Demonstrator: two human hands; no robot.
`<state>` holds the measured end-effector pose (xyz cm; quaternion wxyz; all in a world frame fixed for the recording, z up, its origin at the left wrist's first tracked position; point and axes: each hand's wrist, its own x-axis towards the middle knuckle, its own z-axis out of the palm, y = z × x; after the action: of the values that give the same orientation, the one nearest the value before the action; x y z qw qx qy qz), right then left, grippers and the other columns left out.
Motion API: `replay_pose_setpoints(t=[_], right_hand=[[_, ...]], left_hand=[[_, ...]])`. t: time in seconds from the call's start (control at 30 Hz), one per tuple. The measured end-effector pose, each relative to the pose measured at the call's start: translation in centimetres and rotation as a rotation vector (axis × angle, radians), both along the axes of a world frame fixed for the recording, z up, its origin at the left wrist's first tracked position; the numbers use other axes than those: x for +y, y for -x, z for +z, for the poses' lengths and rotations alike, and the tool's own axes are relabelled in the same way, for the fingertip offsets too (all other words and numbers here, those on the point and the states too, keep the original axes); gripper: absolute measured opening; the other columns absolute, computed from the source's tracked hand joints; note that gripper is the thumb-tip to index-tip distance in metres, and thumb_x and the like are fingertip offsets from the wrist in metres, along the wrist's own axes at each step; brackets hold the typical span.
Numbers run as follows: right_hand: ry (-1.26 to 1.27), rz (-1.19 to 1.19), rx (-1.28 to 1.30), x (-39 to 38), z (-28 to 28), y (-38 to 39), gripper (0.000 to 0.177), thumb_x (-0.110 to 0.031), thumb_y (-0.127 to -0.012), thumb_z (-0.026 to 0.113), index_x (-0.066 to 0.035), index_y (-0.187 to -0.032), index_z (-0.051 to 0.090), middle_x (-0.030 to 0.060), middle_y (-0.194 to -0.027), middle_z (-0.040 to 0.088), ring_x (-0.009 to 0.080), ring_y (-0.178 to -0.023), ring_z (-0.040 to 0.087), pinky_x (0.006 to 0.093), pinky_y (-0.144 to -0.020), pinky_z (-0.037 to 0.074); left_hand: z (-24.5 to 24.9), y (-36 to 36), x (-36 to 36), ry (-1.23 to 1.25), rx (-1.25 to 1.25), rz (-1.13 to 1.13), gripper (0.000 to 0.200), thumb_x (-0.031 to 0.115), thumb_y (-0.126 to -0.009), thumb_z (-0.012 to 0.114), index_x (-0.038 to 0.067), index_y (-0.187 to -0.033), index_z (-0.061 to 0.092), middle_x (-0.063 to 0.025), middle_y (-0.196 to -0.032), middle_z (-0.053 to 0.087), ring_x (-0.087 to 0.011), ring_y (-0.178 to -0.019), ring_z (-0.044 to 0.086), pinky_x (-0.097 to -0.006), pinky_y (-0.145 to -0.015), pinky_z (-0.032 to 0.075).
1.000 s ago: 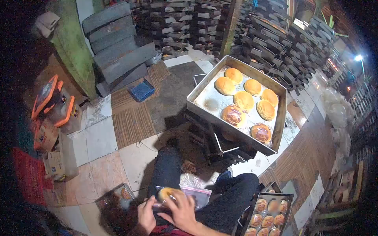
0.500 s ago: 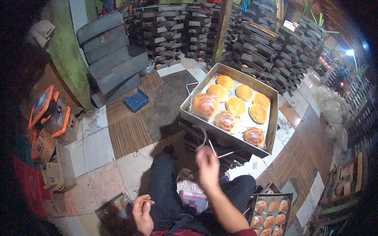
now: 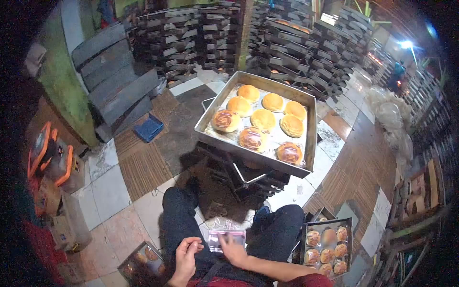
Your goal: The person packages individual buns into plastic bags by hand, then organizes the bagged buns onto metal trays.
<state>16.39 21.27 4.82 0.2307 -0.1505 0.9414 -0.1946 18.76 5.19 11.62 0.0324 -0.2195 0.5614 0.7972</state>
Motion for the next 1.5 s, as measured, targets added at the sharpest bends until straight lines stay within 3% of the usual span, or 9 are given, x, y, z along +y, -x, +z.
replay_pose_setpoints(t=[0.2,0.4,0.5,0.77,0.97,1.0,1.1,1.33,1.5], right_hand=[[0.356,0.016,0.242,0.7,2.7,3.5,0.013,-0.013,-0.078,0.055,-0.004,-0.085,0.060,0.0147,-0.072,0.055,0.0344,-0.070,0.057,0.0420,-0.062,0.046],[0.303,0.784,0.212,1.9,11.6,3.3,0.026,-0.015,-0.076,0.050,-0.009,-0.100,0.059,0.0084,-0.106,0.052,0.0265,-0.106,0.045,0.0401,-0.087,0.039],[0.235,0.796,0.458,3.8,13.1,4.9,0.024,-0.018,-0.076,0.050,-0.010,-0.095,0.061,0.0065,-0.105,0.052,0.0254,-0.108,0.044,0.0379,-0.091,0.035],[0.285,1.096,0.560,5.0,18.0,8.9,0.019,-0.020,-0.071,0.053,-0.006,-0.075,0.065,0.0051,-0.089,0.057,0.0285,-0.111,0.044,0.0457,-0.097,0.032],[0.368,0.927,0.960,5.7,21.9,16.5,0.029,-0.018,-0.068,0.055,0.000,-0.089,0.062,0.0104,-0.095,0.057,0.0288,-0.099,0.052,0.0498,-0.092,0.039],[0.443,0.827,0.904,6.4,22.4,19.0,0.031,-0.015,-0.069,0.054,-0.001,-0.096,0.058,0.0105,-0.095,0.056,0.0282,-0.095,0.054,0.0471,-0.084,0.044],[0.218,0.181,1.055,10.4,19.7,28.6,0.021,-0.010,-0.073,0.054,-0.006,-0.093,0.056,0.0149,-0.095,0.060,0.0336,-0.078,0.058,0.0407,-0.067,0.048],[-0.299,-0.749,0.477,20.9,12.8,42.9,0.064,-0.054,-0.085,0.042,0.005,-0.100,0.061,0.0306,-0.101,0.057,0.0409,-0.099,0.055,0.0432,-0.086,0.044],[-0.030,-0.835,0.187,23.1,15.2,42.8,0.075,-0.059,-0.073,0.061,0.009,-0.105,0.058,0.0142,-0.099,0.061,0.0198,-0.086,0.059,0.0323,-0.072,0.047]], left_hand=[[-0.7,-1.6,-0.5,-0.645,-0.464,-0.270,0.063,0.058,-0.087,0.037,0.001,-0.108,0.052,-0.0146,-0.102,0.057,-0.0285,-0.099,0.055,-0.0433,-0.083,0.047],[-2.6,0.7,-3.5,-1.476,-0.550,0.023,0.095,0.079,-0.072,0.025,0.002,-0.122,0.048,-0.0188,-0.121,0.050,-0.0327,-0.113,0.045,-0.0593,-0.092,0.030],[3.5,2.7,-4.0,-0.807,-0.212,-0.407,0.075,0.066,-0.077,0.046,-0.002,-0.108,0.053,-0.0210,-0.098,0.059,-0.0282,-0.093,0.057,-0.0473,-0.081,0.045],[-0.3,5.5,-7.4,-0.724,-0.202,-0.777,0.050,0.017,-0.086,0.055,-0.006,-0.126,0.037,-0.0190,-0.111,0.056,-0.0292,-0.092,0.060,-0.0474,-0.077,0.051],[0.1,6.8,-4.8,0.158,-0.031,-0.334,0.046,0.047,-0.083,0.055,0.002,-0.082,0.051,-0.0083,-0.060,0.054,-0.0162,-0.051,0.053,-0.0295,-0.045,0.044],[-1.7,6.8,-4.5,-0.069,-0.139,-0.029,0.023,0.022,-0.091,0.050,0.010,-0.071,0.050,-0.0005,-0.061,0.048,-0.0092,-0.054,0.048,-0.0256,-0.049,0.039],[-3.0,8.6,-4.0,-0.716,-0.084,0.057,0.043,0.045,-0.092,0.038,0.013,-0.064,0.043,-0.0017,-0.049,0.035,-0.0152,-0.042,0.034,-0.0290,-0.041,0.028],[-3.1,6.8,-2.8,-0.632,0.150,0.081,0.027,0.037,-0.091,0.042,0.013,-0.080,0.049,-0.0031,-0.060,0.043,-0.0187,-0.051,0.040,-0.0315,-0.050,0.032],[-4.2,6.0,-2.8,-0.585,0.292,0.126,0.034,0.044,-0.091,0.040,0.013,-0.082,0.052,-0.0048,-0.062,0.051,-0.0213,-0.055,0.045,-0.0318,-0.054,0.032]])
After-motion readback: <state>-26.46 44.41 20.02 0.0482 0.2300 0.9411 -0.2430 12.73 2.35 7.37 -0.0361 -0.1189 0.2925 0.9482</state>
